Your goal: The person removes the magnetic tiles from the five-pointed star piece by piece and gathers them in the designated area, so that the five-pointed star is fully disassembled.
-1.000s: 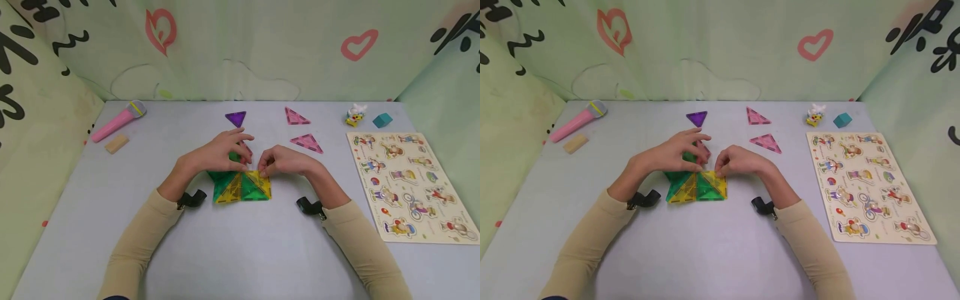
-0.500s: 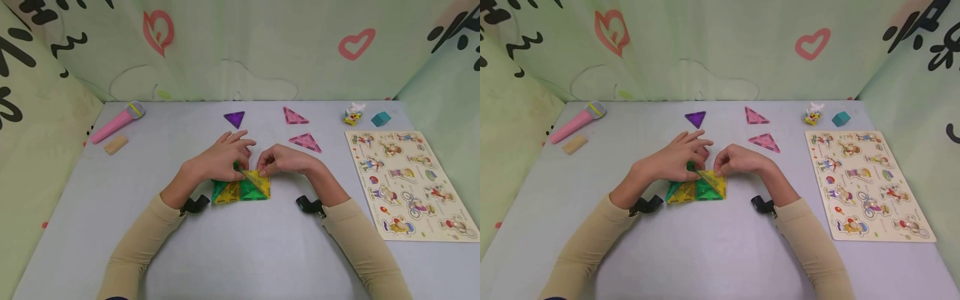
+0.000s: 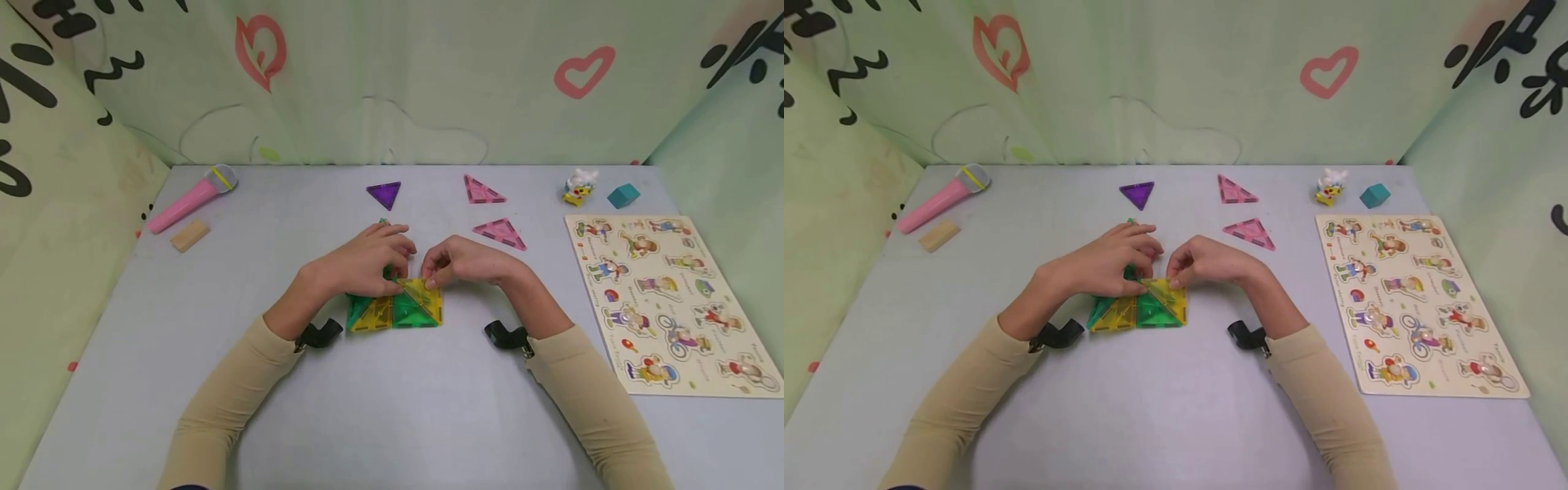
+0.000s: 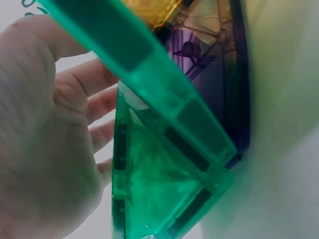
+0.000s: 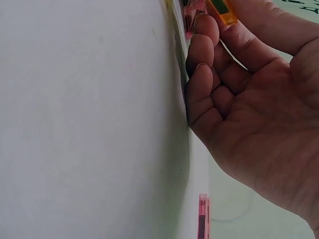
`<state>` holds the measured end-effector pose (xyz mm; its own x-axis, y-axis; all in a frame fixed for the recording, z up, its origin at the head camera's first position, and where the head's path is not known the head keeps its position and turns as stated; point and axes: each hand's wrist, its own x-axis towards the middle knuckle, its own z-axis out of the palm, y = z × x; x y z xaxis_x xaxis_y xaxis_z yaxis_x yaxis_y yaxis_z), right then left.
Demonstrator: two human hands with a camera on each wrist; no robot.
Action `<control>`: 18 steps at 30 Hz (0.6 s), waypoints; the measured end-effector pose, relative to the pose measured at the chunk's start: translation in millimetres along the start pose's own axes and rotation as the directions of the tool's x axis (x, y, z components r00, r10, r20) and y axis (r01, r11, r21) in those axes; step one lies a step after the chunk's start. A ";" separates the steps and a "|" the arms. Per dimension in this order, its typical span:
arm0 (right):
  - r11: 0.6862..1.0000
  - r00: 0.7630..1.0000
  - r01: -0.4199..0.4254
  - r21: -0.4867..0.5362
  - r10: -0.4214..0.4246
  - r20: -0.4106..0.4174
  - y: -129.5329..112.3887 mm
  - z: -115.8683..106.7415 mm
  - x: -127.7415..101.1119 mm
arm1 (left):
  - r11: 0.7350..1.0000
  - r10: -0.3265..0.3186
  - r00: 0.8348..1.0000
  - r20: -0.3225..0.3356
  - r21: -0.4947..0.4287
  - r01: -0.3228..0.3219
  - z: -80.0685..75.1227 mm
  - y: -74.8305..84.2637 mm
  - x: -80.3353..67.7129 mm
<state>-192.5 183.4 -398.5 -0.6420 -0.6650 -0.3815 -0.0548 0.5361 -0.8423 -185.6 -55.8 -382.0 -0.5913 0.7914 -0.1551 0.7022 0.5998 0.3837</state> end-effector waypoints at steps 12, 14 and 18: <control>1.000 1.000 -0.002 0.002 0.002 -0.003 -0.5 0.1 -0.5 | 0.996 0.082 0.996 -0.030 -0.018 -0.082 0.7 -2.4 1.7; 1.000 1.000 -0.001 0.003 0.001 -0.005 0.0 0.0 -0.4 | 0.996 0.085 0.996 -0.027 -0.022 -0.086 0.3 -2.1 1.5; 1.000 1.000 0.005 0.002 -0.005 -0.009 0.0 0.1 -0.6 | 0.997 0.075 0.997 -0.018 -0.034 -0.075 -0.2 -1.3 1.2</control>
<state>-192.1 183.7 -398.3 -0.6487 -0.6631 -0.3734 -0.0569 0.5315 -0.8451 -187.3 -55.6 -382.5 -0.5443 0.8317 -0.1093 0.7306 0.5341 0.4253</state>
